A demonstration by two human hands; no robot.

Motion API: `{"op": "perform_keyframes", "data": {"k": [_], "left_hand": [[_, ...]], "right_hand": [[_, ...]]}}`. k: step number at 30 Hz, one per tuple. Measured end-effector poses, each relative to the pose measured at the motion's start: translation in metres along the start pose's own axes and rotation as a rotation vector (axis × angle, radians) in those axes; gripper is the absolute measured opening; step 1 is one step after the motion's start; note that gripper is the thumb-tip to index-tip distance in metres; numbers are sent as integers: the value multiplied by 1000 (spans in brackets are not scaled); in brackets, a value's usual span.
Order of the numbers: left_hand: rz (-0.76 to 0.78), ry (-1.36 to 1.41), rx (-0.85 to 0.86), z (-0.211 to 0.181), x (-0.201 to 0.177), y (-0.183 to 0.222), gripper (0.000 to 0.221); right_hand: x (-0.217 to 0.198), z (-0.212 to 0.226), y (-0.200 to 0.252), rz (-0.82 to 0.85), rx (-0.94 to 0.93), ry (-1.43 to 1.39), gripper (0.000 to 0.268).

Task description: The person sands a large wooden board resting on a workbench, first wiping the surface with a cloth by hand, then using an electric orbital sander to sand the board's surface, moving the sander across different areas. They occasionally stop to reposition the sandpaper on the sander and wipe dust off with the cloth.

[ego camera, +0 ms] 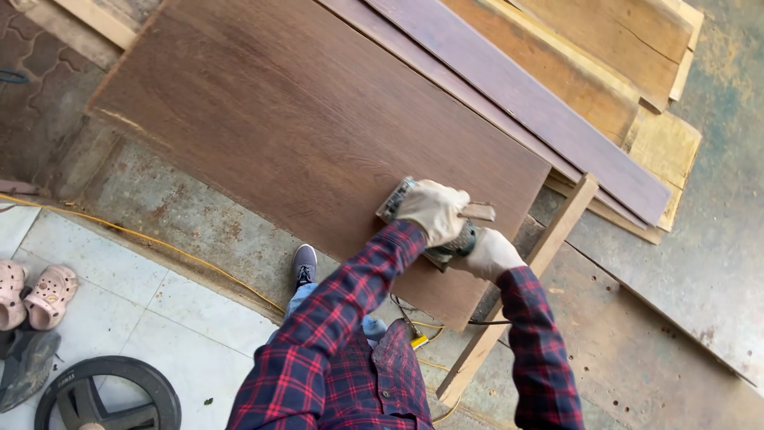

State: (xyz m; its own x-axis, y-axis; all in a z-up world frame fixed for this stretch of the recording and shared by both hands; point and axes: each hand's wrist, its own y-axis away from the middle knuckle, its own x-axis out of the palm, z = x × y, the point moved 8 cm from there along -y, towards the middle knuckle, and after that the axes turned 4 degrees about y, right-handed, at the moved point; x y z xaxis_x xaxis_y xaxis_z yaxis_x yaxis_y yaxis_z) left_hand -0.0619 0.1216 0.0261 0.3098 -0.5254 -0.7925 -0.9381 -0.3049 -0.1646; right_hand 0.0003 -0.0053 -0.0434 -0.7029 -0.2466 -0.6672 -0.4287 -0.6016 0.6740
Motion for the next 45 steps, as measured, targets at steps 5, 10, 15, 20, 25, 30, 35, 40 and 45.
{"op": "perform_keyframes", "data": {"k": [5, 10, 15, 20, 25, 30, 35, 40, 45], "left_hand": [[-29, -83, -112, 77, -50, 6, 20], [-118, -159, -137, 147, -100, 31, 15], [-229, -256, -127, 160, -141, 52, 18], [-177, -192, -106, 141, -111, 44, 12], [-102, -96, -95, 71, -60, 11, 11], [-9, -14, -89, -1, 0, -8, 14], [-118, 67, 52, -51, 82, -12, 15], [-81, 161, 73, -56, 98, -10, 14], [-112, 171, 86, -31, 67, 3, 17]], "right_hand": [[-6, 93, -30, 38, -41, 24, 37], [6, 171, -66, 21, -120, 124, 38], [2, 222, -52, 79, -97, 192, 36], [17, 178, -63, -24, -250, 143, 43], [-1, 98, -23, 33, -105, 22, 47], [2, -13, 1, 79, 31, -41, 41], [13, -102, 24, 73, 115, -152, 43], [14, -115, 31, 93, 244, -123, 34], [17, -76, 19, 85, 94, -180, 35]]}}
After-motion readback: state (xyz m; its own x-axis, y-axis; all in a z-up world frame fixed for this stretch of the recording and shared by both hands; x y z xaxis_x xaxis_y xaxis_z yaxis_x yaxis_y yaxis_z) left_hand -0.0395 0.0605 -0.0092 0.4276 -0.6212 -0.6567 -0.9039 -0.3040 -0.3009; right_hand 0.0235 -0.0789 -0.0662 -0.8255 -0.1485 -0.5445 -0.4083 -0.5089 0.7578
